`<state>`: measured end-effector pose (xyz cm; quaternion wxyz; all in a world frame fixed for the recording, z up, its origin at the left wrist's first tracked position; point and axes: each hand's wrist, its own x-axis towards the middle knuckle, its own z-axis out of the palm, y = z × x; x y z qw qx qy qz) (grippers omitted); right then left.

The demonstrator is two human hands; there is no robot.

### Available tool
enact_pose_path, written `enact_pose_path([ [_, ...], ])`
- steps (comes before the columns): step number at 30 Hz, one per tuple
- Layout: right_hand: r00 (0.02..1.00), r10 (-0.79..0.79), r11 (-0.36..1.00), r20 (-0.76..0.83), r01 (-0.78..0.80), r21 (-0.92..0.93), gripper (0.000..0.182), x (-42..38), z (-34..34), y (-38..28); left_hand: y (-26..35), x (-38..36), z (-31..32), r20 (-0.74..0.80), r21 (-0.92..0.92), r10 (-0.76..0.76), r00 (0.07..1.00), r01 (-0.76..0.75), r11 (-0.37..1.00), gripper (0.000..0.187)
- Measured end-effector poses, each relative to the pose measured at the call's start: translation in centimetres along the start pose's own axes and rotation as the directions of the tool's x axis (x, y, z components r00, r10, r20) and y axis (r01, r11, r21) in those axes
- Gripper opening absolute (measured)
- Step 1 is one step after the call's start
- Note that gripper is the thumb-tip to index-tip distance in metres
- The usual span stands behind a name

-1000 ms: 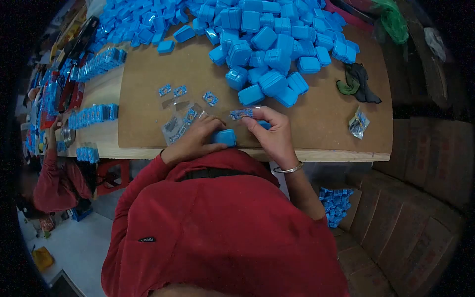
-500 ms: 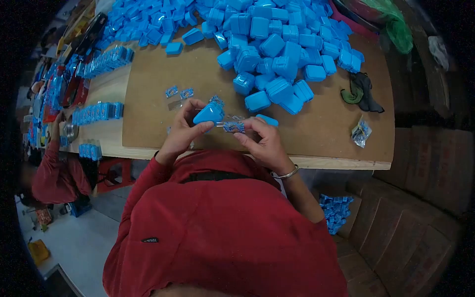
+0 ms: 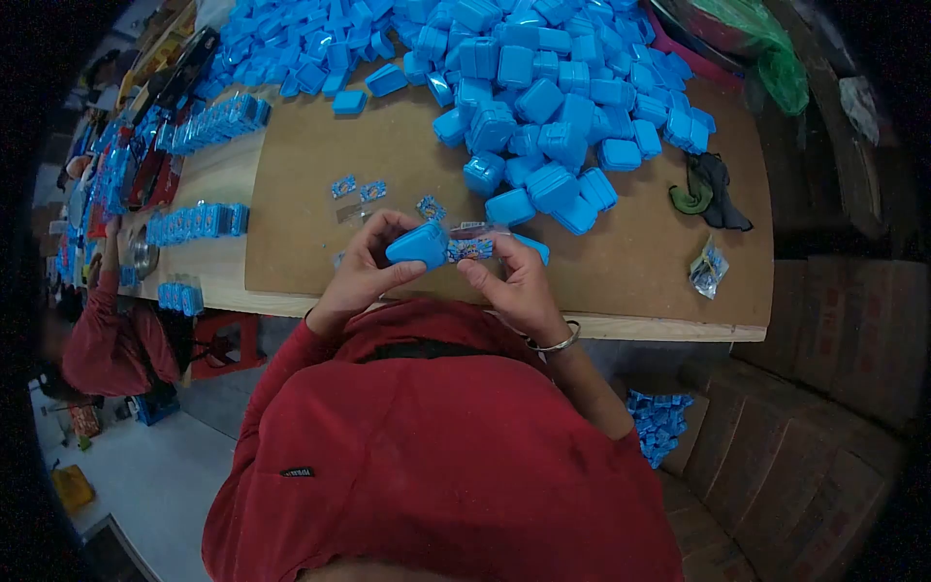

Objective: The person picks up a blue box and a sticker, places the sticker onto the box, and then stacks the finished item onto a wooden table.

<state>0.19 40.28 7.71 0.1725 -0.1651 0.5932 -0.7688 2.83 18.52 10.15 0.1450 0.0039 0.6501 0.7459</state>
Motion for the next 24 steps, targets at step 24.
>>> enact_pose_path([
  [24, 0.989, -0.134, 0.991, 0.055, 0.133, 0.026, 0.014, 1.2, 0.5, -0.7, 0.7, -0.2, -0.3, 0.012, -0.043, 0.122, 0.992, -0.121, 0.992, 0.045],
])
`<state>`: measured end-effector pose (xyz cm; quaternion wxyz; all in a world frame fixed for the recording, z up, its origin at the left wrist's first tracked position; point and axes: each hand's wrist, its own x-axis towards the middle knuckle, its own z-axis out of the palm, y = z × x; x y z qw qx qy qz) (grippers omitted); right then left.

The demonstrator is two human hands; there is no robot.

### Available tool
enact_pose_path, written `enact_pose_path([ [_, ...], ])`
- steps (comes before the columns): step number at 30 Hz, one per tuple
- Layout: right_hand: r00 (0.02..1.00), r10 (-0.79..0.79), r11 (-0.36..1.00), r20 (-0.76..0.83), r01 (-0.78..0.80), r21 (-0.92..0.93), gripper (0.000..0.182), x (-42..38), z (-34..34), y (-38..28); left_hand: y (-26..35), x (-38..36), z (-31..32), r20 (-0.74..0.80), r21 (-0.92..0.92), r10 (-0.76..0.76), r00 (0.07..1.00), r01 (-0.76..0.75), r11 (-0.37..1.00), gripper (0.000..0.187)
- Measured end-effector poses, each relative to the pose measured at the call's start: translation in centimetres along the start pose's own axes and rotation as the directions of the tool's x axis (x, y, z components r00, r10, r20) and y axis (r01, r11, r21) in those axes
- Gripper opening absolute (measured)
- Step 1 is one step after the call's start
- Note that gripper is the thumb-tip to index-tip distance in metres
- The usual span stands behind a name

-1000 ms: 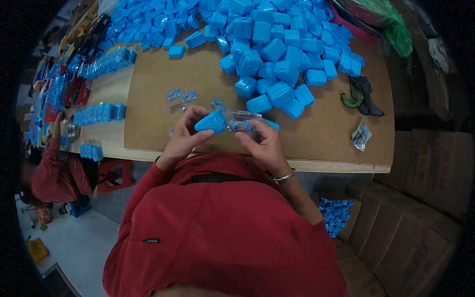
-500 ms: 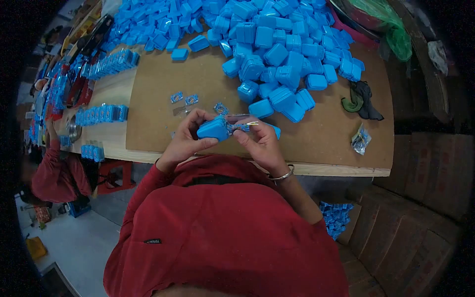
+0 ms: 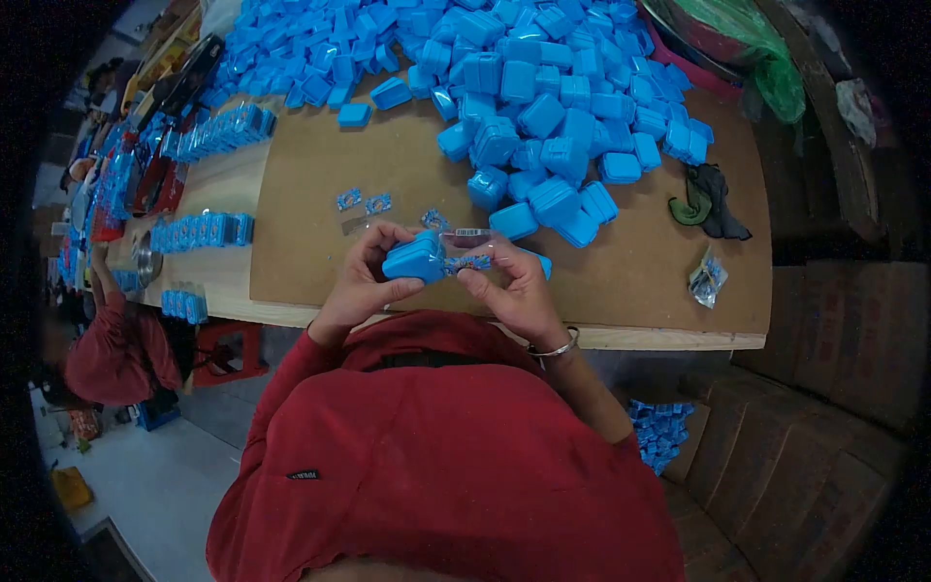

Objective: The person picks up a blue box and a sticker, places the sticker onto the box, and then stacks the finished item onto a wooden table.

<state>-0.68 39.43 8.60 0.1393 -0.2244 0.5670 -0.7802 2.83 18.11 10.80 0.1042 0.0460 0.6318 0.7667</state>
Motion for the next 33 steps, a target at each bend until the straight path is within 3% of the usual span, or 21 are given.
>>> enact_pose_path([
  [5, 0.999, 0.009, 0.992, 0.041, -0.003, -0.126, 0.016, 0.2, 0.2, -0.6, 0.3, 0.2, -0.1, 0.073, -0.006, -0.020, 0.997, 0.020, 1.000, 0.050],
  [8, 0.996, -0.079, 0.948, 0.033, 0.085, -0.306, 0.016, 0.4, 0.3, -1.1, -0.1, 0.3, -0.3, 0.076, 0.006, -0.031, 0.997, 0.031, 0.999, 0.051],
  [11, 0.996, 0.027, 0.949, -0.083, -0.052, -0.311, 0.012, 0.2, 0.1, -1.4, 0.0, 0.4, -0.3, 0.042, -0.017, -0.029, 0.999, 0.029, 0.999, 0.052],
  [14, 0.999, 0.020, 0.997, 0.044, -0.017, -0.080, 0.012, 0.4, -0.7, -0.7, 0.2, 0.3, -0.4, 0.052, -0.020, -0.029, 0.998, 0.030, 0.999, 0.052],
  [17, 0.996, 0.052, 0.992, 0.075, -0.060, 0.109, 0.014, 0.7, -0.7, -1.3, 0.3, 0.1, -0.3, 0.057, -0.035, -0.018, 0.998, 0.020, 0.999, 0.052],
  [23, 0.975, 0.212, 0.968, -0.073, -0.199, 0.154, 0.014, 0.6, 0.1, -1.4, 0.2, 0.0, -0.3, 0.023, -0.032, -0.012, 1.000, 0.013, 0.999, 0.051],
  [29, 0.994, 0.110, 0.952, -0.011, -0.102, 0.288, 0.016, 0.5, -0.3, -0.4, 0.0, -0.1, -0.3, 0.012, 0.021, 0.009, 1.000, -0.009, 1.000, 0.051],
  [33, 0.993, 0.115, 0.962, 0.005, -0.112, 0.250, 0.014, 0.4, -0.1, -0.6, 0.2, -0.1, -0.3, 0.019, 0.082, -0.004, 1.000, 0.002, 0.997, 0.051],
])
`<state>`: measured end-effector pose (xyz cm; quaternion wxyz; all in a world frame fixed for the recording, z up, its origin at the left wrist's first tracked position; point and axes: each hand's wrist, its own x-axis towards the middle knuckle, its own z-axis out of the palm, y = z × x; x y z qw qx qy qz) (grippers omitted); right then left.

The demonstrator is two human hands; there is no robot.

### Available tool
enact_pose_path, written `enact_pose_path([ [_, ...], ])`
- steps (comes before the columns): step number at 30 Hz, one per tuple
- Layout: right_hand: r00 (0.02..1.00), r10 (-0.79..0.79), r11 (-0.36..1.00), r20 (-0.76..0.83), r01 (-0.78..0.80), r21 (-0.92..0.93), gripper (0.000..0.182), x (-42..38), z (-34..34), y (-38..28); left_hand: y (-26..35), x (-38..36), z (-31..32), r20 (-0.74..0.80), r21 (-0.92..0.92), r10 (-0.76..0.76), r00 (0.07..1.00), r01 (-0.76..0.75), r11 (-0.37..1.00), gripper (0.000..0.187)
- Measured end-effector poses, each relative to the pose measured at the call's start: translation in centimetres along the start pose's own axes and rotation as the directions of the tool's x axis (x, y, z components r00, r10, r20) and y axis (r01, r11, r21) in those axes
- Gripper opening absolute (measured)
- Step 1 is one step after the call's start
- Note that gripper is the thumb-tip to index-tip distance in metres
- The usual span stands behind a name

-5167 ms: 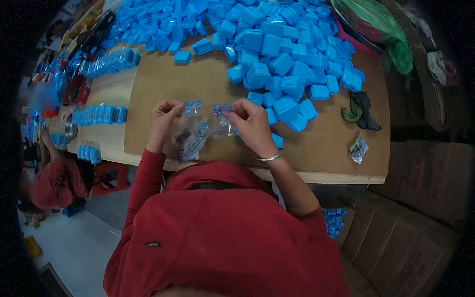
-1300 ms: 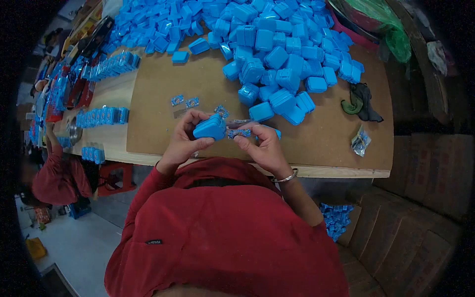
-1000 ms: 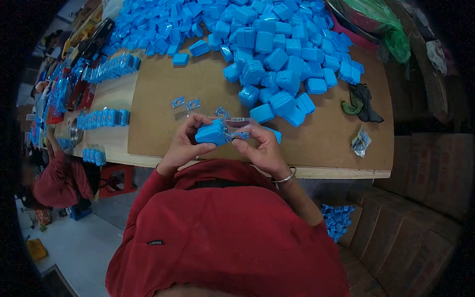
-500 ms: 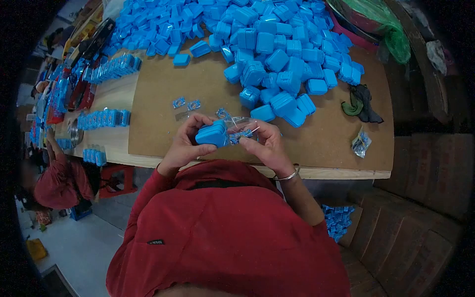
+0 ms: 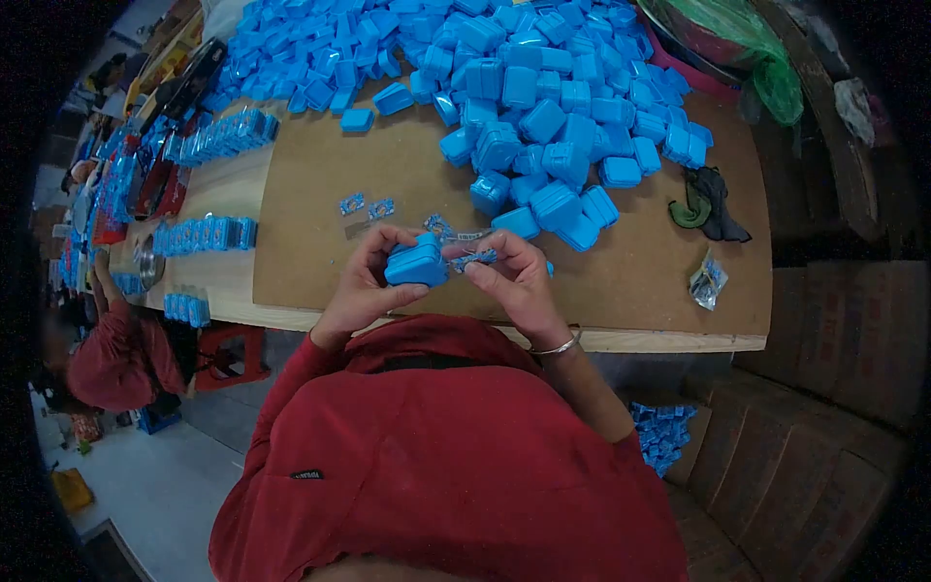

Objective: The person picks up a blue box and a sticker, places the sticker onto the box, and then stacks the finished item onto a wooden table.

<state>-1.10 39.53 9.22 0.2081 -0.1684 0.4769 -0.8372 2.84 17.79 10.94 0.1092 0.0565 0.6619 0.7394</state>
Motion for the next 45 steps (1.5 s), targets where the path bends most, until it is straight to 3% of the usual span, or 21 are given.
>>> enact_pose_path([
  [5, 0.994, -0.108, 0.994, 0.026, 0.108, -0.014, 0.015, 0.4, 0.8, 0.5, -0.2, 0.0, 0.1, 0.024, 0.053, 0.039, 0.999, -0.040, 0.998, 0.051],
  [8, 0.992, -0.125, 0.985, -0.007, 0.123, -0.121, 0.015, 0.2, 1.1, 0.3, -0.1, -0.1, 0.0, 0.016, 0.056, 0.021, 1.000, -0.022, 0.998, 0.051],
  [11, 0.971, -0.221, 0.749, 0.087, 0.226, -0.622, 0.019, 0.2, 0.1, 0.0, -0.1, -0.1, 0.0, 0.000, 0.045, -0.001, 1.000, 0.001, 0.999, 0.055],
  [14, 0.970, -0.230, 0.720, 0.078, 0.223, -0.658, 0.021, 0.4, 0.8, -0.7, 0.2, 0.0, 0.0, 0.007, 0.038, -0.019, 1.000, 0.019, 0.999, 0.062],
  [17, 0.971, -0.175, 0.673, 0.164, 0.240, -0.700, 0.038, 0.9, 0.4, -0.4, 0.4, 0.2, 0.3, 0.005, -0.027, -0.033, 0.999, 0.033, 0.999, 0.067],
  [20, 0.966, -0.256, 0.685, -0.022, 0.166, -0.709, 0.079, 1.3, 3.5, -1.5, 0.4, 0.2, 0.4, -0.060, -0.189, -0.113, 0.992, 0.100, 0.977, 0.063],
  [23, 0.914, -0.352, 0.272, 0.202, 0.307, -0.912, 0.112, 2.3, 3.9, -0.3, -0.9, 0.4, 0.9, -0.128, -0.351, -0.152, 0.980, 0.098, 0.931, 0.053],
  [26, 0.898, -0.353, 0.213, 0.262, 0.350, -0.912, 0.116, 2.8, 4.6, 0.6, -0.5, 0.5, 1.4, -0.143, -0.419, -0.179, 0.973, 0.104, 0.902, 0.048],
  [29, 0.872, -0.391, 0.176, 0.294, 0.384, -0.906, 0.115, 3.0, 5.0, 0.7, -0.2, 0.8, 0.9, -0.157, -0.368, -0.168, 0.973, 0.100, 0.924, 0.046],
  [34, 0.901, -0.367, 0.308, 0.230, 0.351, -0.884, 0.109, 3.0, 4.4, -0.1, -0.4, -0.1, 1.5, -0.234, -0.258, -0.140, 0.962, 0.077, 0.963, 0.045],
  [45, 0.880, -0.377, 0.336, 0.290, 0.422, -0.842, 0.102, 3.1, 5.3, 0.8, 0.3, -1.5, 1.1, -0.277, -0.276, -0.141, 0.950, 0.062, 0.959, 0.042],
])
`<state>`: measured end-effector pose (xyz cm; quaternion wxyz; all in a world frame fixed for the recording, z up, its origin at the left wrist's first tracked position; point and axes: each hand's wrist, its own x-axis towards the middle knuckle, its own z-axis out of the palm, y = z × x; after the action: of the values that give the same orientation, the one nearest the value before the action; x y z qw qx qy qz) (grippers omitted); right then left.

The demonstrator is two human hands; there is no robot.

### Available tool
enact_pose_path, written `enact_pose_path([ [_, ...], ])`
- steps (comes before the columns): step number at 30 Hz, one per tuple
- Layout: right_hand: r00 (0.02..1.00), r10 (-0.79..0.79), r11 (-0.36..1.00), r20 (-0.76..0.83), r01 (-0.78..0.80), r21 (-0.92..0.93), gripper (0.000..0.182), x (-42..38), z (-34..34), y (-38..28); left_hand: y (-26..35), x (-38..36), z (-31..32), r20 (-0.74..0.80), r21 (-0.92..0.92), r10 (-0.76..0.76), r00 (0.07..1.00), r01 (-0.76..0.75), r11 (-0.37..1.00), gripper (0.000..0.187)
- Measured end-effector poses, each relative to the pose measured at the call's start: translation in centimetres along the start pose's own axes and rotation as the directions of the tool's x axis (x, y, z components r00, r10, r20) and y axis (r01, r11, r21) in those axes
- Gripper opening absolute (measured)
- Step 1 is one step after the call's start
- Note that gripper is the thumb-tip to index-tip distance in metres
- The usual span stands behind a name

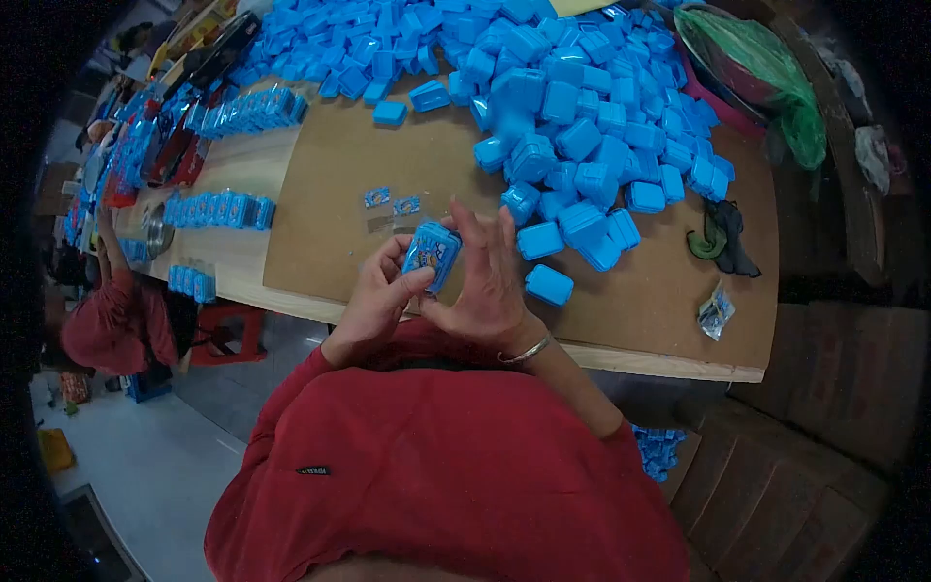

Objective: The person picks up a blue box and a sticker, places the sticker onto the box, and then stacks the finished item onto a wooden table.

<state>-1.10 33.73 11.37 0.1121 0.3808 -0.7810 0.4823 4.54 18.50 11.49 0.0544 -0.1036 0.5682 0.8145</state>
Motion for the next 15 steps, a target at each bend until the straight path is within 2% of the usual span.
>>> enact_pose_path([
  [2, 0.999, 0.002, 1.000, 0.033, -0.002, 0.007, 0.102, 0.1, 0.4, 0.0, 0.1, -0.3, -0.9, -0.034, 0.001, -0.023, 0.999, 0.023, 1.000, 0.040],
  [4, 0.995, -0.001, 0.999, 0.100, 0.005, -0.041, 0.092, 0.9, 0.0, -0.4, 0.4, -0.9, -3.1, -0.086, -0.012, -0.078, 0.993, 0.077, 0.997, 0.039],
  [5, 0.991, -0.004, 0.998, 0.132, 0.013, -0.066, 0.087, 1.3, -0.2, -0.4, 0.3, -1.2, -4.7, -0.140, -0.015, -0.040, 0.989, 0.038, 0.999, 0.035],
  [7, 0.985, 0.079, 0.994, 0.155, -0.067, -0.081, 0.072, 1.3, 0.2, 1.0, 0.3, -1.7, -9.7, -0.310, 0.165, 0.022, 0.950, 0.031, 0.986, 0.031],
  [8, 0.979, 0.121, 0.990, 0.166, -0.107, -0.091, 0.064, 1.2, 0.4, 1.8, -0.4, -2.1, -13.3, -0.399, 0.201, 0.003, 0.917, 0.084, 0.976, 0.033],
  [9, 0.971, 0.153, 0.982, 0.182, -0.128, -0.139, 0.040, 1.1, 0.7, 2.7, -1.1, -2.3, -16.5, -0.485, 0.232, -0.010, 0.874, 0.140, 0.963, 0.034],
  [12, 0.941, 0.198, 0.978, 0.275, -0.171, -0.119, 0.029, 1.0, 2.3, 5.1, -1.3, -3.3, -21.0, -0.515, 0.274, -0.092, 0.852, 0.265, 0.924, 0.038],
  [15, 0.931, 0.184, 0.969, 0.314, -0.120, -0.215, 0.024, 2.2, 4.8, 6.4, -0.7, -3.6, -20.9, -0.483, 0.421, -0.031, 0.875, 0.263, 0.868, 0.041],
])
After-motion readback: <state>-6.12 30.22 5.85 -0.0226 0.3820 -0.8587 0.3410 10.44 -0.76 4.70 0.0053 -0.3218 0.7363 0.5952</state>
